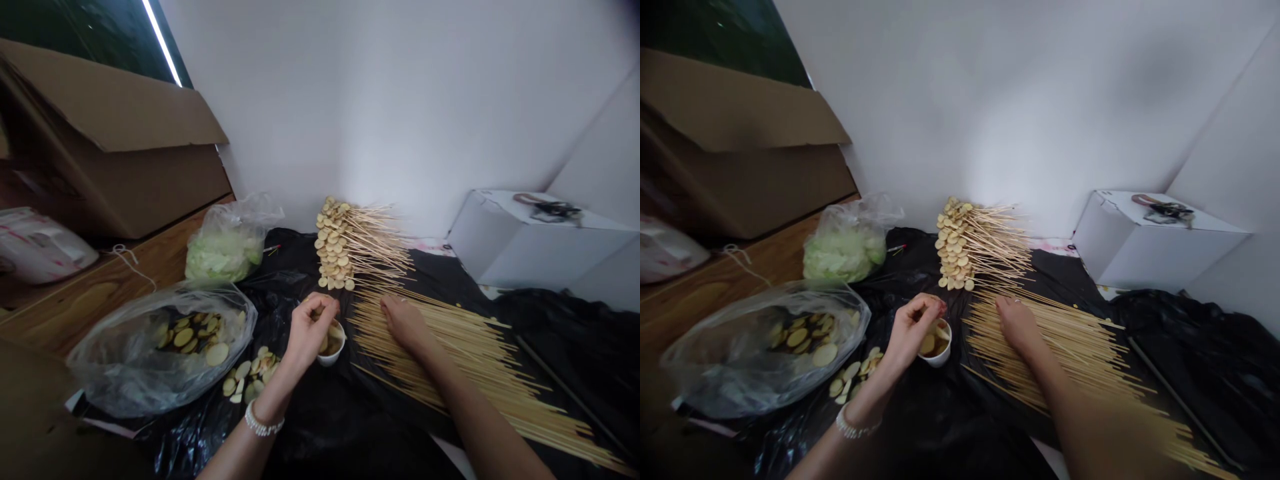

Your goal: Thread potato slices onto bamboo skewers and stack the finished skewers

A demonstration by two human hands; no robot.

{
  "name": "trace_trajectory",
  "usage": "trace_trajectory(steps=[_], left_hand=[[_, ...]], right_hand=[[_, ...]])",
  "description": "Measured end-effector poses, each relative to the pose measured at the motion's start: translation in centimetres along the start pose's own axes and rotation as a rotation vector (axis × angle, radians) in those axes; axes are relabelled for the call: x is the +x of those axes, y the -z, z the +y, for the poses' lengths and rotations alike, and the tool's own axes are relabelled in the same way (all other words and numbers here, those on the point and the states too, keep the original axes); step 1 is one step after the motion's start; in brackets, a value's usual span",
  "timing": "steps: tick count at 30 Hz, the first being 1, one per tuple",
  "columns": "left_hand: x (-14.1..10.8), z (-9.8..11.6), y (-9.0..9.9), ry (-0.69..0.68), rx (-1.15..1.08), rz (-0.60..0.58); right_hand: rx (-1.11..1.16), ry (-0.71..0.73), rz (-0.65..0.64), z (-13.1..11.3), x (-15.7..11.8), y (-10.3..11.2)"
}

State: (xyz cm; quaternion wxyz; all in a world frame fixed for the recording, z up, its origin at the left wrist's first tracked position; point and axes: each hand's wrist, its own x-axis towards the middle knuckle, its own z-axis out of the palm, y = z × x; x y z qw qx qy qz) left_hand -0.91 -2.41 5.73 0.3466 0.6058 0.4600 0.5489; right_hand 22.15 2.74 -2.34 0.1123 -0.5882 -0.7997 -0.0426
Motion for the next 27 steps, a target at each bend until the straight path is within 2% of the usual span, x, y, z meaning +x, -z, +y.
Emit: trace_trajectory(steps=[6, 12, 19, 21, 23, 27], left_hand=[[-0.2, 0.4, 0.1, -0.007, -0.003, -0.069], [-0.4, 1.0, 0.7, 0.071, -0.071, -0.160], [0.3, 0.7, 2.5, 0.188, -0.296, -0.294], [1.3, 0.1, 3.0, 0.190, -0.375, -0.280], [2.7, -1.0, 3.3, 0.201, -0.479, -0.213], [5.1, -4.5, 3.2, 0.314, -0.709, -0.064]], right_hand=[[0.010, -0.007, 0.004, -0.1, -0.1, 0.1], [0.006, -0.004, 0.013, -0.1, -0.1, 0.2], [-0.010, -0.012, 0.012, 0.0, 0.0, -0.1], [-0.003, -0.004, 0.019, 0.0, 0.0, -0.3], [0.008, 0.009, 0.037, 0.1, 0.0, -0.4], [0.041, 0.032, 0.128, 0.1, 0.0, -0.6]])
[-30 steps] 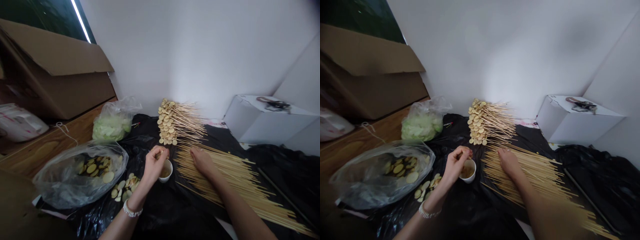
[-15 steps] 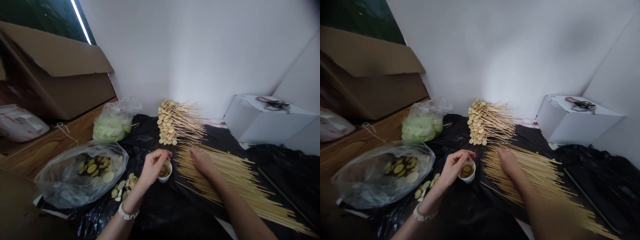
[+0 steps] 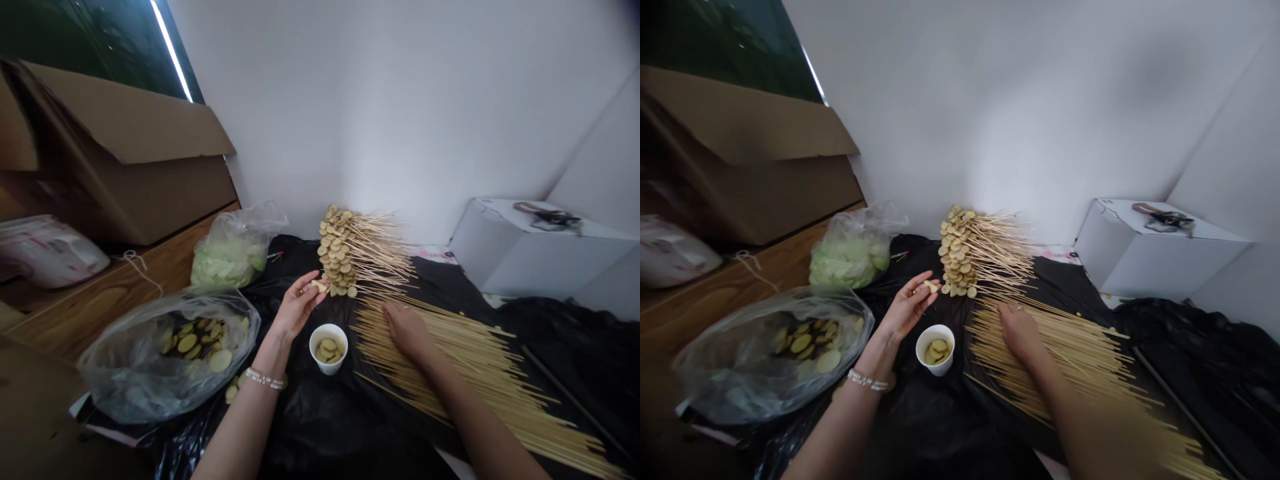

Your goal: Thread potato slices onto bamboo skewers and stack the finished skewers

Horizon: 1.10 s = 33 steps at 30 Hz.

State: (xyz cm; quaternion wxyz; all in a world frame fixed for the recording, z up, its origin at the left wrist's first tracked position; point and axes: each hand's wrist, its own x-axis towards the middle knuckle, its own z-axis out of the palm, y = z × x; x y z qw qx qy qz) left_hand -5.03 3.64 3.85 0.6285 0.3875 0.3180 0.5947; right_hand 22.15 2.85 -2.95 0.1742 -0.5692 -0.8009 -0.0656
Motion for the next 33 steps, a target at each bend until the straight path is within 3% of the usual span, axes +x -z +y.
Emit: trace_trajectory(steps=[3, 7, 10, 16, 21, 26, 33], left_hand=[[1.1, -1.9, 1.1, 0.067, -0.093, 0.064], [0.9, -3.6, 1.4, 0.111, -0.098, 0.049], [0.5, -3.8, 1.4, 0.123, -0.084, 0.025], [0.7, -3.5, 1.4, 0.144, -0.114, 0.061], [0.7, -3.8, 1.4, 0.128, -0.126, 0.076], [0.4, -4.1, 1.2, 0.141, -0.135, 0.111], [0.0, -4.3, 0.5, 0.196, -0.143, 0.112]], right_hand=[[0.026, 0.067, 0.100, -0.1, 0.0, 0.3], [0.020, 0.127, 0.232, -0.4, 0.1, 1.6], [-0.003, 0.161, 0.307, -1.0, 0.2, 3.5], [-0.055, 0.242, 0.295, -3.5, 1.8, 7.3], [0.020, 0.262, 0.360, -5.1, 3.0, 5.3], [-0.032, 0.332, 0.417, -5.4, 1.6, 2.2], [-0.104, 0.265, 0.461, -6.3, 0.7, 2.1]])
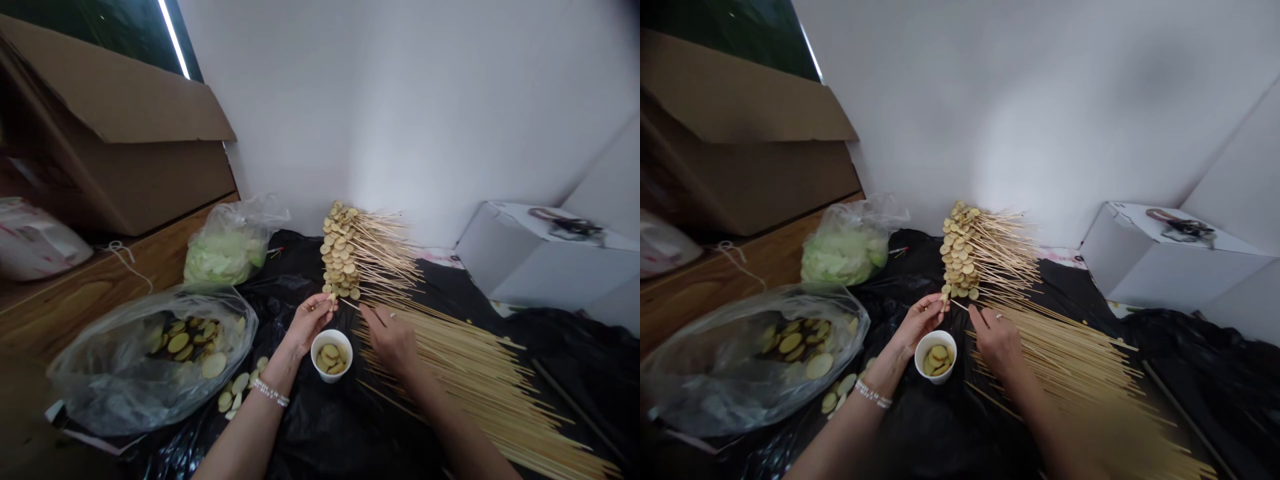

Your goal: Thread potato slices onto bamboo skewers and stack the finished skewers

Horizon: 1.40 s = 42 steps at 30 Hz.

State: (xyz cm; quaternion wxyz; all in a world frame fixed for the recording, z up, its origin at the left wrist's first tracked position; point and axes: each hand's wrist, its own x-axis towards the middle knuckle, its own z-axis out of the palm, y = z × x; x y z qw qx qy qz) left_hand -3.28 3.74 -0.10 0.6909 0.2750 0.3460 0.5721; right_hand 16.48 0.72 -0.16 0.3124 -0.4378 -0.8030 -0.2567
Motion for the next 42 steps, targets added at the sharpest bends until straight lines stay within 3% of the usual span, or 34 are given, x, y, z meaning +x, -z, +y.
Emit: trace_trajectory(steps=[9, 31, 42], left_hand=[[-0.1, 0.1, -0.1, -0.006, -0.002, 0.009], [0.0, -0.2, 0.2, -0.007, 0.022, 0.018], [-0.1, -0.3, -0.1, -0.204, 0.291, 0.019]], right_hand=[[0.015, 0.017, -0.066, -0.7, 0.0, 0.3], [0.011, 0.009, -0.079, -0.9, 0.0, 0.3], [0.009, -0.039, -0.105, -1.6, -0.2, 0.3]])
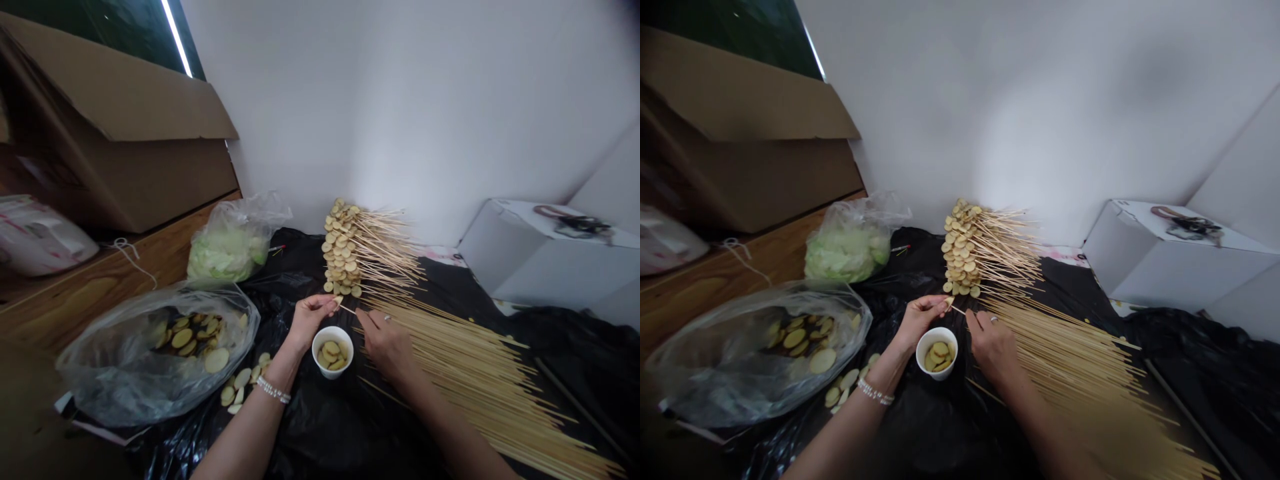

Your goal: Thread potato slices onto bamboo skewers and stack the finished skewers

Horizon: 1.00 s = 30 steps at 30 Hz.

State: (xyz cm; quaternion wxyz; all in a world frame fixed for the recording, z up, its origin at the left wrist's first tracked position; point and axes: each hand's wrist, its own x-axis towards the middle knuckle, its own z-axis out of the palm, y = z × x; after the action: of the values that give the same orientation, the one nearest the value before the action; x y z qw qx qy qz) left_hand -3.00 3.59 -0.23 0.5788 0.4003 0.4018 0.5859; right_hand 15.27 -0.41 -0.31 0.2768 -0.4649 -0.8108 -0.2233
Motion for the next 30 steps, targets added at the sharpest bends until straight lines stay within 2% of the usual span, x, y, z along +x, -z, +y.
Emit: trace_trajectory(steps=[5, 10, 13, 16, 18, 20, 25, 30], left_hand=[[-0.12, -0.01, -0.17, 0.024, -0.012, -0.033], [-0.35, 0.00, -0.50, 0.125, -0.050, -0.022], [-0.28, 0.06, -0.47, 0.082, 0.014, -0.031], [0.08, 0.08, -0.05, 0.039, -0.021, 0.045], [0.29, 0.09, 0.26, 0.052, -0.090, 0.120], [0.33, 0.10, 0.35, 0.082, -0.142, 0.145], [-0.06, 0.05, -0.24, 0.141, -0.158, 0.062], [-0.23, 0.16, -0.41, 0.173, -0.164, 0.045]], right_hand=[[0.070, -0.020, 0.011, 0.03, -0.15, -0.43], [0.077, -0.026, -0.003, 0.14, -0.12, -0.68], [0.088, -0.025, -0.002, 0.14, -0.04, -0.55], [0.106, -0.027, 0.002, 0.12, 0.04, -0.25], [0.113, -0.043, 0.016, 0.10, 0.09, -0.05], [0.114, -0.052, 0.025, 0.06, 0.12, 0.10], [0.113, -0.033, 0.025, -0.06, 0.14, 0.07], [0.097, -0.046, 0.033, 0.01, 0.06, -0.11]])
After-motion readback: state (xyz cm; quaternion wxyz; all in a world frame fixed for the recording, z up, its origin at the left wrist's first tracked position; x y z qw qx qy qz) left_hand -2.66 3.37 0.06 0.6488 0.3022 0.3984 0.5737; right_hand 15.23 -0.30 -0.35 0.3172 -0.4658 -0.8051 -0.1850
